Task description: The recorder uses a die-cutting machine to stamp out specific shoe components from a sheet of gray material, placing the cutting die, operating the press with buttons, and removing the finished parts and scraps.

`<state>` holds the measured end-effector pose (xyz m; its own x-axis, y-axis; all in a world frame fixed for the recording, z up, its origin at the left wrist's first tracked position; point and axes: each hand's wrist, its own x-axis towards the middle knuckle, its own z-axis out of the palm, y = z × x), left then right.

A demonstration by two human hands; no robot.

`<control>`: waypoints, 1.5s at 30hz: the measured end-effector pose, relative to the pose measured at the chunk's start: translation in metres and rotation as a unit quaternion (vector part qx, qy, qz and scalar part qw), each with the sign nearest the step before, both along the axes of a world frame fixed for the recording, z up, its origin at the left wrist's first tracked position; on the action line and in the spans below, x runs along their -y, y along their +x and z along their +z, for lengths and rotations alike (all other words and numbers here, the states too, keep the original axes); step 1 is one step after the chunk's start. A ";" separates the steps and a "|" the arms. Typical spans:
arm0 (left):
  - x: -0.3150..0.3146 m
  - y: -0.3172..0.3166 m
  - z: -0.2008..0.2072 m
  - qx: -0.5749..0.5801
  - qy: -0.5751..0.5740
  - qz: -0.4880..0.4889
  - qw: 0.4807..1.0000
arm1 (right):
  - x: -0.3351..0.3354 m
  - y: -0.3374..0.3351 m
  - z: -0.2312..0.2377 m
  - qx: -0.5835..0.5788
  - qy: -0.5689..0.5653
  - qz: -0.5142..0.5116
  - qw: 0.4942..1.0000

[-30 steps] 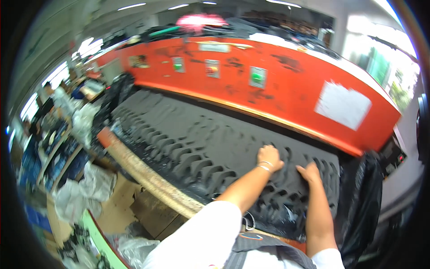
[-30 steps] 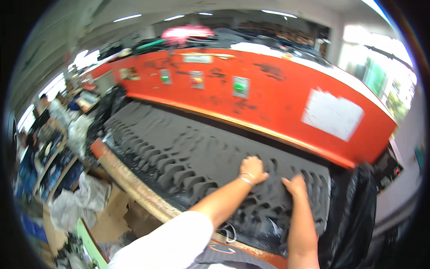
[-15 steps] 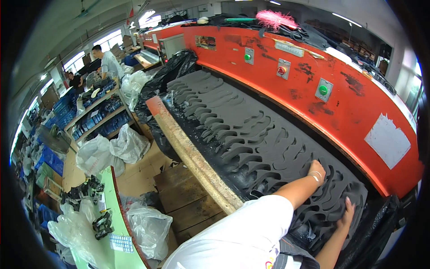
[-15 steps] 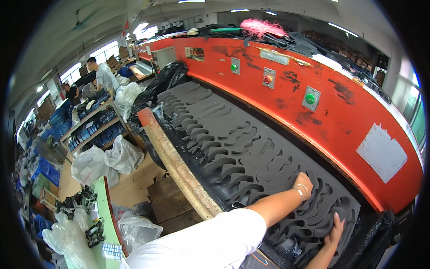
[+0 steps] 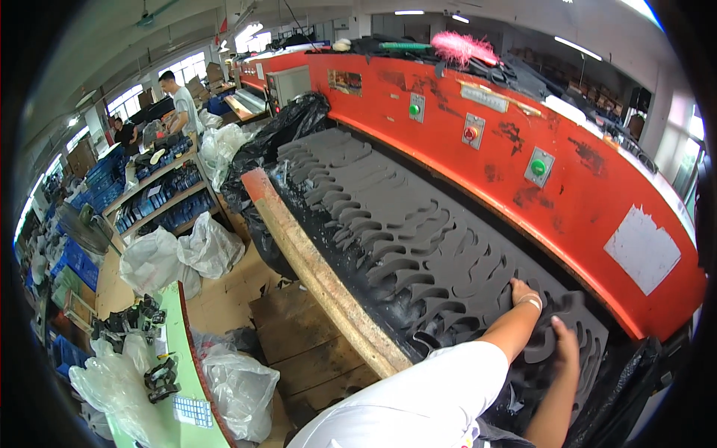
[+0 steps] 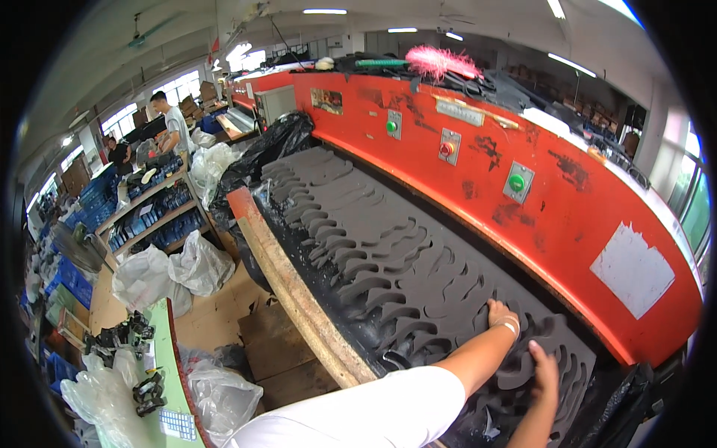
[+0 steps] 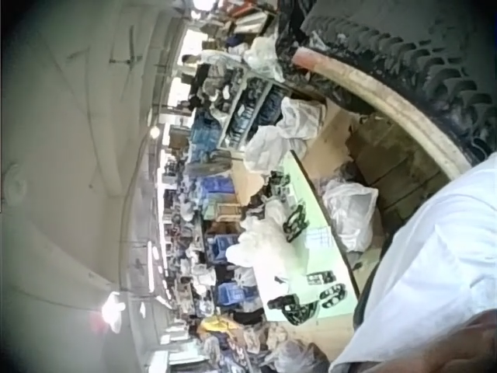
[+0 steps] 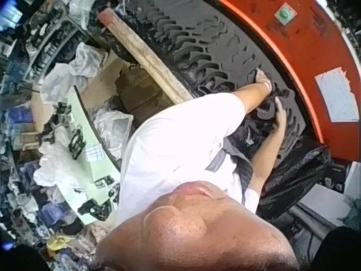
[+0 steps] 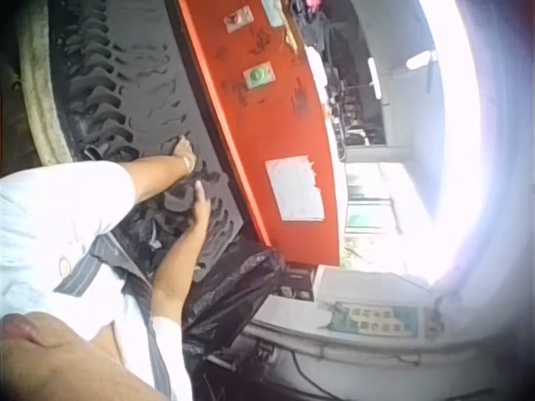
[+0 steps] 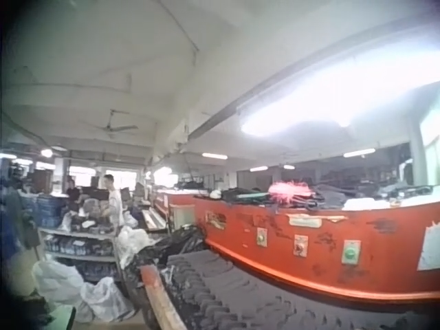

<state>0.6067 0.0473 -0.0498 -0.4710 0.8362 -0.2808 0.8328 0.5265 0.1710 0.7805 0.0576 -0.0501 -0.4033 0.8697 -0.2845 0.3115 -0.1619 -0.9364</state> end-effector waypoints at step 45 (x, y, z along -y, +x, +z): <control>0.142 -0.009 0.067 0.690 0.307 -0.073 0.652 | 0.070 0.090 -0.068 -0.581 -0.104 0.027 0.807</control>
<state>0.5982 -0.0950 0.0176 -0.0284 0.9981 0.0555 -0.3026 -0.0615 0.9511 0.8706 -0.0122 -0.1185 -0.5386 0.8242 0.1747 -0.7452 -0.3693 -0.5553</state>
